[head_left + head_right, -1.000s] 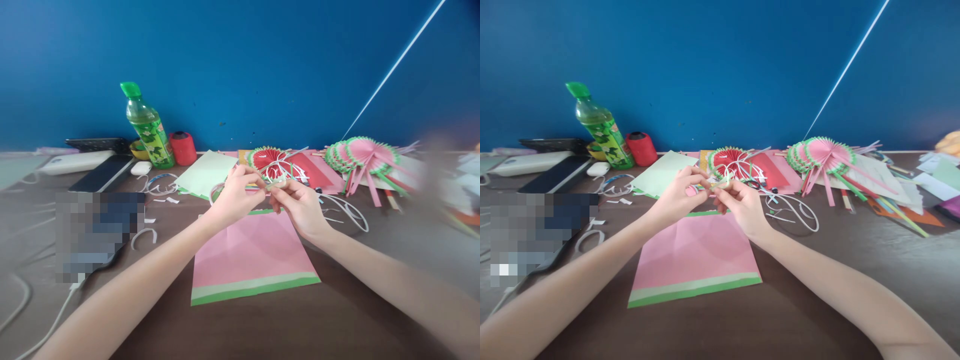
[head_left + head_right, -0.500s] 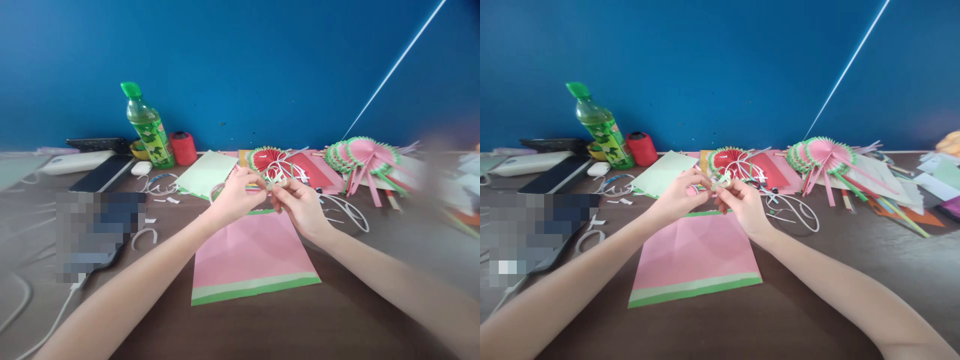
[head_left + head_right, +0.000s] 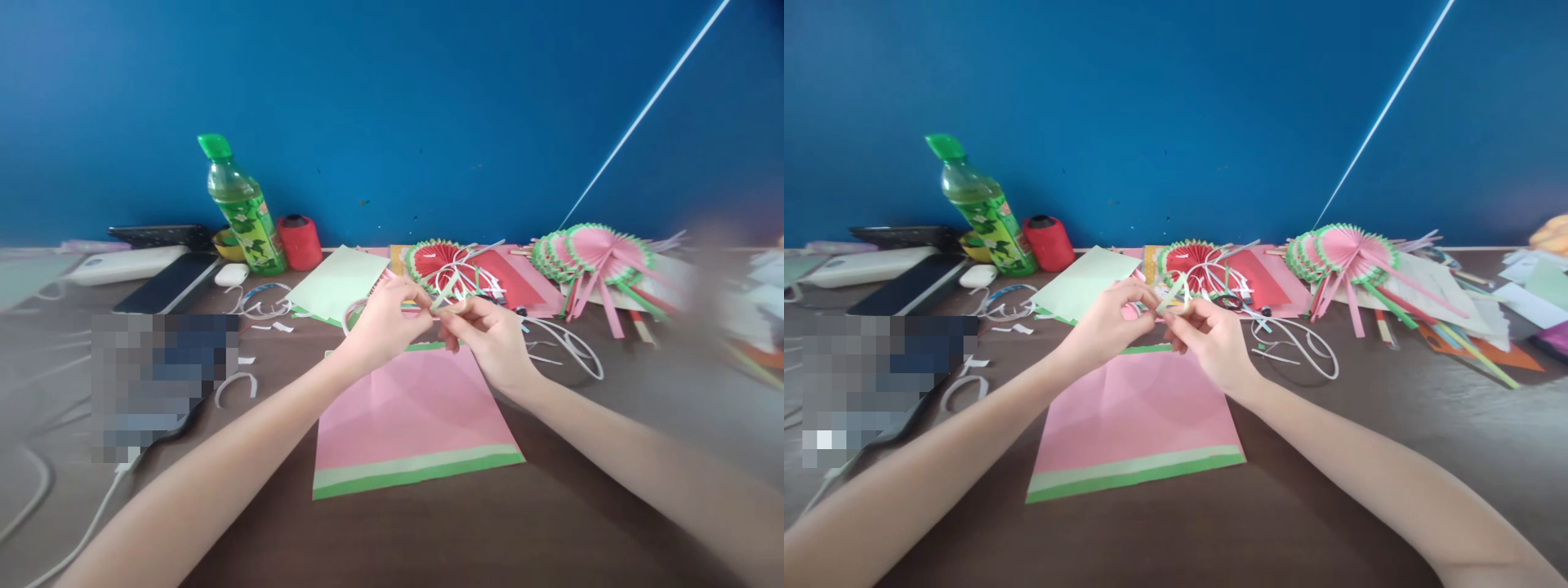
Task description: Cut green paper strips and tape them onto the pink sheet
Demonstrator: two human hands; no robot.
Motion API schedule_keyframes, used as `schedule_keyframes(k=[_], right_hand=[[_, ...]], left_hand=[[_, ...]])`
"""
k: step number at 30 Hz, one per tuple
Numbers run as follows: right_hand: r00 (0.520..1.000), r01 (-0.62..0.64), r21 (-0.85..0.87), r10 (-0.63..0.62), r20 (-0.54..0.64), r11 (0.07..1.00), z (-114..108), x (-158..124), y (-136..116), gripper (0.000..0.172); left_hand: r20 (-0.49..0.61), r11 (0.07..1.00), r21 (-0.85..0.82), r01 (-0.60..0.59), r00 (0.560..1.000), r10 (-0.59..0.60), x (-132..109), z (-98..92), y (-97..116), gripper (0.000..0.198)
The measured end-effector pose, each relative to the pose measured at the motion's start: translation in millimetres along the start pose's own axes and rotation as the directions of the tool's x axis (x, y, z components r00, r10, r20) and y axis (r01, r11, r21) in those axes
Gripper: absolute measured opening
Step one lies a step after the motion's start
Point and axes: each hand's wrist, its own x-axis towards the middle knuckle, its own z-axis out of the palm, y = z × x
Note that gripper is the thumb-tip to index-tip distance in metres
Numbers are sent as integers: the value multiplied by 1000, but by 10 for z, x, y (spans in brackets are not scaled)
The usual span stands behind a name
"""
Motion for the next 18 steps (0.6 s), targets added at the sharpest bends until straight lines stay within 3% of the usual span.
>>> schedule_keyframes(k=[7,18], right_hand=[[999,-47,130,47,6,990,-24,32,58,15],[998,-59,140,56,25,988,-5,17,54,16]], left_hand=[[63,999,-35,33,998,-31,8,-10,-12,9],[78,991,-101,86,994,-78,8,-10,-5,10]])
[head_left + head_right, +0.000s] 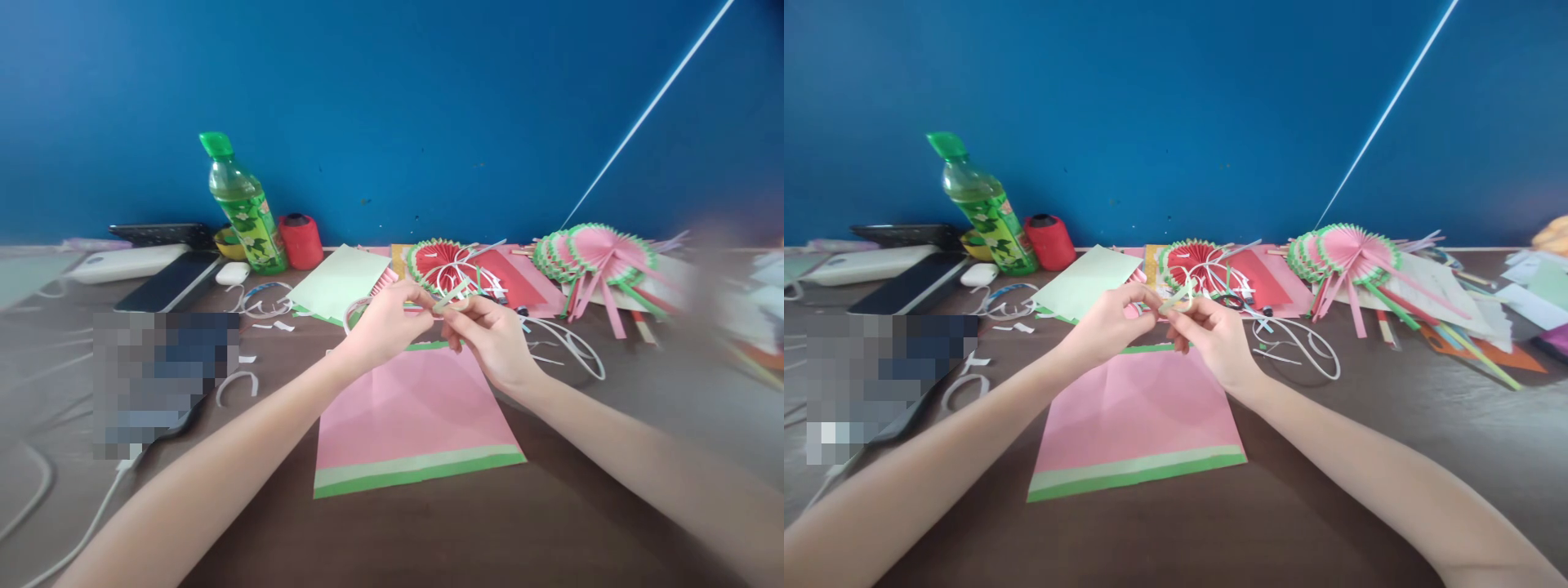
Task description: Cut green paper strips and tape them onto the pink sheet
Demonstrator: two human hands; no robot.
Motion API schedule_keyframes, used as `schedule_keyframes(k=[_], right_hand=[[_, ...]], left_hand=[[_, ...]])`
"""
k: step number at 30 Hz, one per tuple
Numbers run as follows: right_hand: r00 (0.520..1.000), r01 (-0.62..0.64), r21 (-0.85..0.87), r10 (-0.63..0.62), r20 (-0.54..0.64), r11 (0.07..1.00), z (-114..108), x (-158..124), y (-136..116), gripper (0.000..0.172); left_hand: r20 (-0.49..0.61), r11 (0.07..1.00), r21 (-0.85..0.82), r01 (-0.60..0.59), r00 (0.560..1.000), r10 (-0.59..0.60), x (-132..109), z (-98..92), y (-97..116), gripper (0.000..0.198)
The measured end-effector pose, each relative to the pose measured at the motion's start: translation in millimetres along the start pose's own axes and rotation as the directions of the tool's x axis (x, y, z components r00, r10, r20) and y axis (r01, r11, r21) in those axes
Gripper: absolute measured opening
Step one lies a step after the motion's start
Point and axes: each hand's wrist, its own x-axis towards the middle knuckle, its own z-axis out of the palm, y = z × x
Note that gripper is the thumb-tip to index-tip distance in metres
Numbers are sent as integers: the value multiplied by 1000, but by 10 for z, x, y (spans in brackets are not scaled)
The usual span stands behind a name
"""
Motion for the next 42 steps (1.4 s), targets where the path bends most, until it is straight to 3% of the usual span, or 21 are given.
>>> schedule_keyframes(k=[8,18,28,32,36,40,42], right_hand=[[998,24,-4,-24,-52,1000,-10,7,0,15],[994,70,-140,-80,-68,988,-3,-11,-58,17],[994,107,-156,-112,-21,982,3,-33,-76,15],[993,117,-119,-119,-14,986,4,-18,-61,13],[993,111,-94,-113,-18,989,4,-14,-64,13],[994,110,-104,-112,-13,989,-7,-20,-65,13],[994,111,-99,-113,-9,989,-15,-19,-57,13]], left_hand=[[-6,997,-3,77,997,-77,-16,1,19,12],[-68,1000,29,-4,998,6,-32,13,87,12],[-91,999,38,-5,996,9,-39,24,86,11],[-89,998,39,-55,994,59,-29,28,42,8],[-142,977,114,-182,970,198,-2,-13,-4,24],[-34,951,180,-253,964,263,14,-59,-14,4],[-2,952,169,-256,966,260,16,-68,-8,6]])
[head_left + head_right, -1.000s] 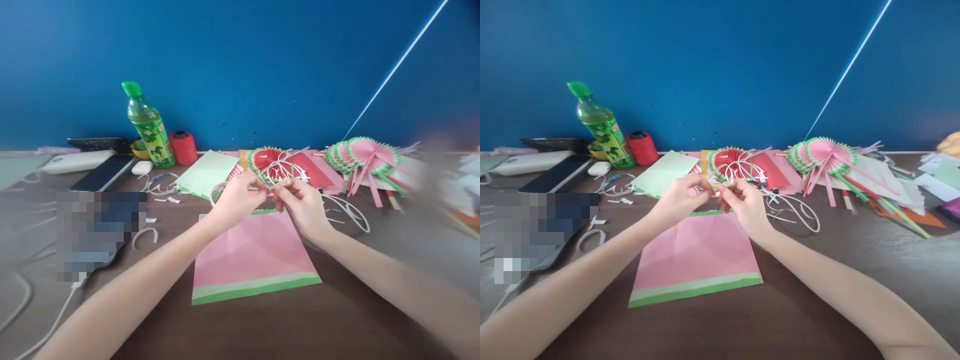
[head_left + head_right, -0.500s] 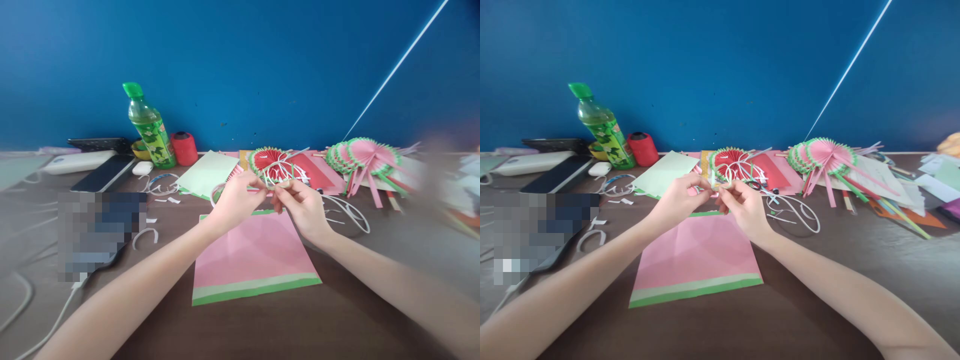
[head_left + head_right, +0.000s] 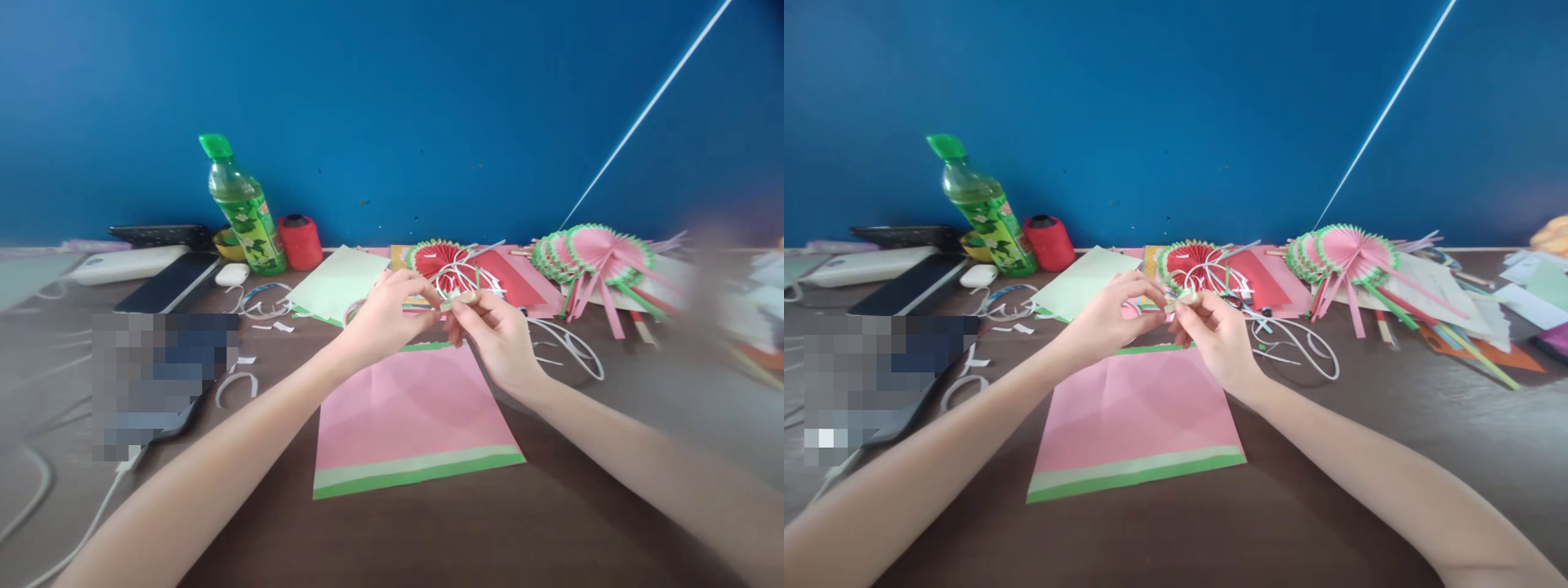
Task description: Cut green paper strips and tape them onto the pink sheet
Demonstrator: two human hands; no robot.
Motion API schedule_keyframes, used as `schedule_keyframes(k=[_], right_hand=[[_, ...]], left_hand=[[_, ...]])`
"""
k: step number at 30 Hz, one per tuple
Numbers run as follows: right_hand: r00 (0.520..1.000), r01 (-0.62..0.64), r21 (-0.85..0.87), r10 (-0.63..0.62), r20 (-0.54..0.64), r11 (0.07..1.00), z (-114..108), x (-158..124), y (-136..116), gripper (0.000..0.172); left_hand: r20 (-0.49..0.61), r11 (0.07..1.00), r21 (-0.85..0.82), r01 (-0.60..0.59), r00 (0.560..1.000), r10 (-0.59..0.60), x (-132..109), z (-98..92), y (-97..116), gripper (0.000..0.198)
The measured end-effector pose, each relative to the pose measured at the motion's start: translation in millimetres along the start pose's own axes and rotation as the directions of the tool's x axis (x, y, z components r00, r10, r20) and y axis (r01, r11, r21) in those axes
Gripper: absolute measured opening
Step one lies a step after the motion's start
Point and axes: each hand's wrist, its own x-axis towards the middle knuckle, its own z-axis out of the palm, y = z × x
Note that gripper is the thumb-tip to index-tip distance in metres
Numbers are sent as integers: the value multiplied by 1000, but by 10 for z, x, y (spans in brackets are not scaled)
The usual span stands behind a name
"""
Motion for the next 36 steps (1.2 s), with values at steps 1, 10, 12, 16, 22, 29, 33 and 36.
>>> schedule_keyframes(k=[1,10,12,16,22,29,33,36], right_hand=[[1000,-2,8,2,2,1000,-3,1,5,13],[1000,5,37,-6,25,999,-5,-2,6,12],[1000,7,34,-8,26,999,-3,-5,2,12],[1000,-2,20,1,27,1000,2,-8,-12,14],[1000,-8,-49,10,21,999,15,-16,-55,18],[999,-30,-20,30,43,999,15,-15,-30,20],[996,-63,76,58,66,995,-2,0,11,18],[995,-76,123,68,67,989,-11,7,31,16]], left_hand=[[-3,1000,-10,5,1000,-5,2,-3,3,9],[96,993,-109,54,994,-43,10,-28,-2,10],[145,979,-174,109,986,-84,9,-36,1,9],[204,954,-248,166,972,-116,11,-42,11,9],[214,911,-327,252,958,-189,-1,9,-10,4],[207,908,-325,263,957,-203,-12,26,-29,1],[242,905,-330,270,950,-196,-1,-28,7,3],[269,905,-315,285,942,-202,4,-60,31,6]])
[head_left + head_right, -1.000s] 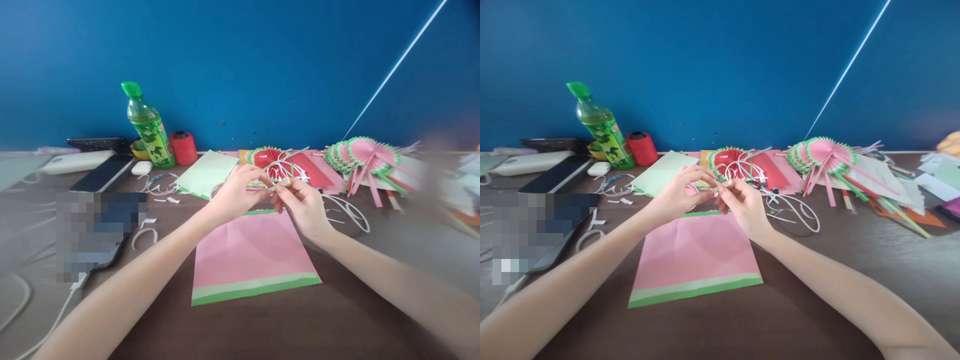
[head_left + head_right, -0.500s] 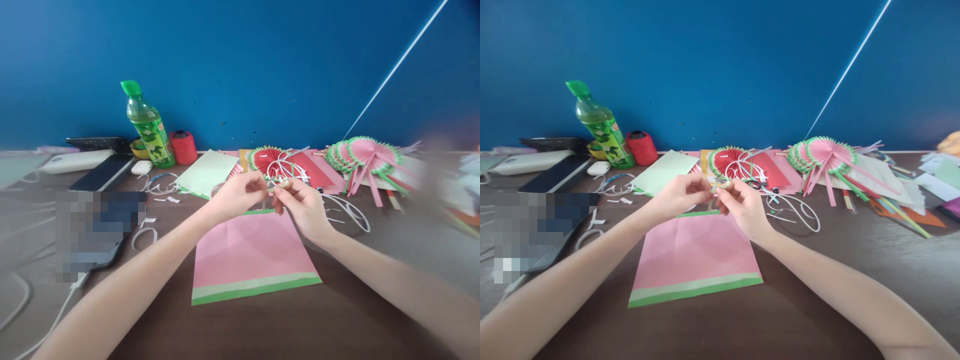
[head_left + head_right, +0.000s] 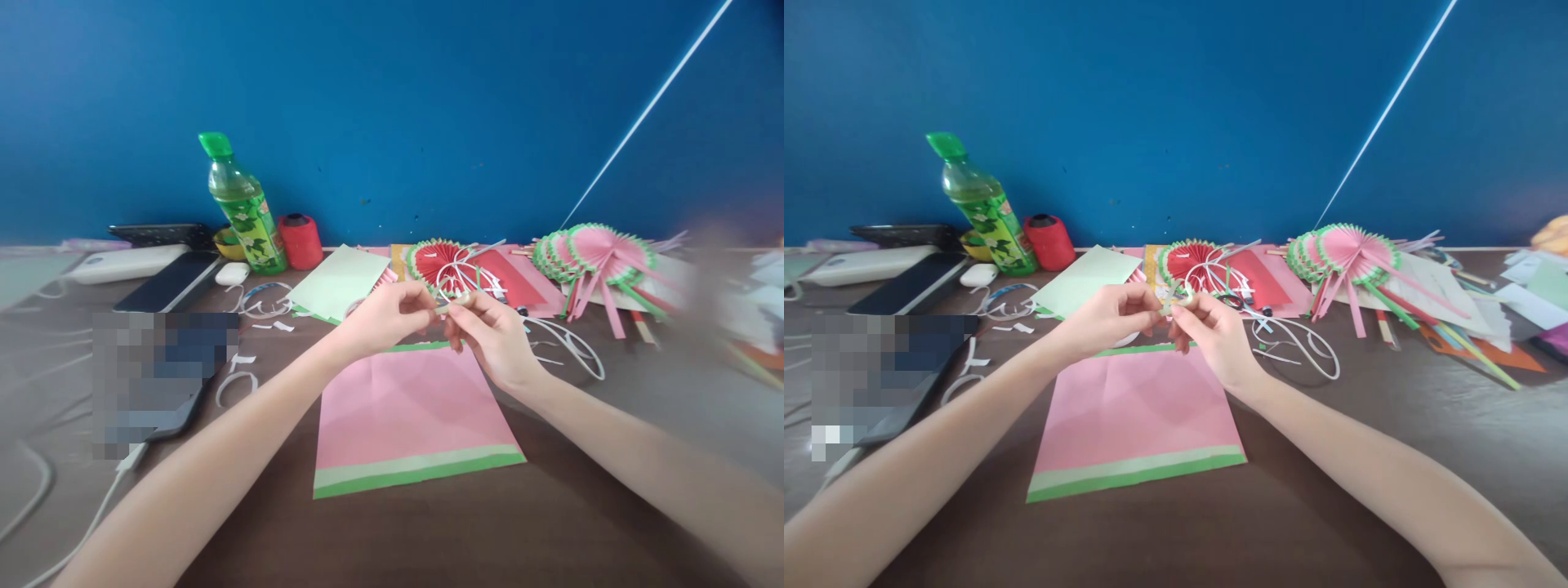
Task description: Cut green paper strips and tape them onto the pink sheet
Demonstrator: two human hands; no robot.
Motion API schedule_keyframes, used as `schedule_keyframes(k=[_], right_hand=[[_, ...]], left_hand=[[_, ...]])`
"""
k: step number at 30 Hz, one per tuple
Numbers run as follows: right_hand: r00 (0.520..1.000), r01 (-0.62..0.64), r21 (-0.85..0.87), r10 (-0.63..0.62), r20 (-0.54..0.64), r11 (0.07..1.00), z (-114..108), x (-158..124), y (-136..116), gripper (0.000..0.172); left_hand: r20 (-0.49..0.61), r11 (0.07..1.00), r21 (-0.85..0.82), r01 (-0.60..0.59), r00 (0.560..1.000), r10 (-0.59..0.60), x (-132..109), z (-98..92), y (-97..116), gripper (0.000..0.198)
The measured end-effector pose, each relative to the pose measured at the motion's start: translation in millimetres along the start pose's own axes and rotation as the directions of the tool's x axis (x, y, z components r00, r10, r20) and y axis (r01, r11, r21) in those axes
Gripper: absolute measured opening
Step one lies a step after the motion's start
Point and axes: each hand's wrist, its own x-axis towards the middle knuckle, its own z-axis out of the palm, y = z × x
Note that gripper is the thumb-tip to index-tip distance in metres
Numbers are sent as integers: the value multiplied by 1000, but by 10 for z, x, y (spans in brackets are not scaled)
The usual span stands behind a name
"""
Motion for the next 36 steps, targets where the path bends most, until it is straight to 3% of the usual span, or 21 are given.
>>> schedule_keyframes(k=[7,15,21,24,36], right_hand=[[1000,2,-40,-1,24,999,-6,4,-2,15],[999,-32,-192,26,-34,981,30,0,-87,20],[996,-29,-189,12,-88,981,20,18,-61,20],[994,-27,-195,6,-106,980,19,14,-71,20],[994,-20,-200,-2,-109,980,61,-28,-89,22]], left_hand=[[-28,995,102,6,1000,-4,3,19,-10,8],[-70,969,247,25,998,-8,-3,29,-11,17],[-262,940,341,-31,957,126,-13,52,-3,9],[-243,920,389,-56,957,161,-16,67,20,10],[-203,972,232,27,979,21,-18,110,13,14]])
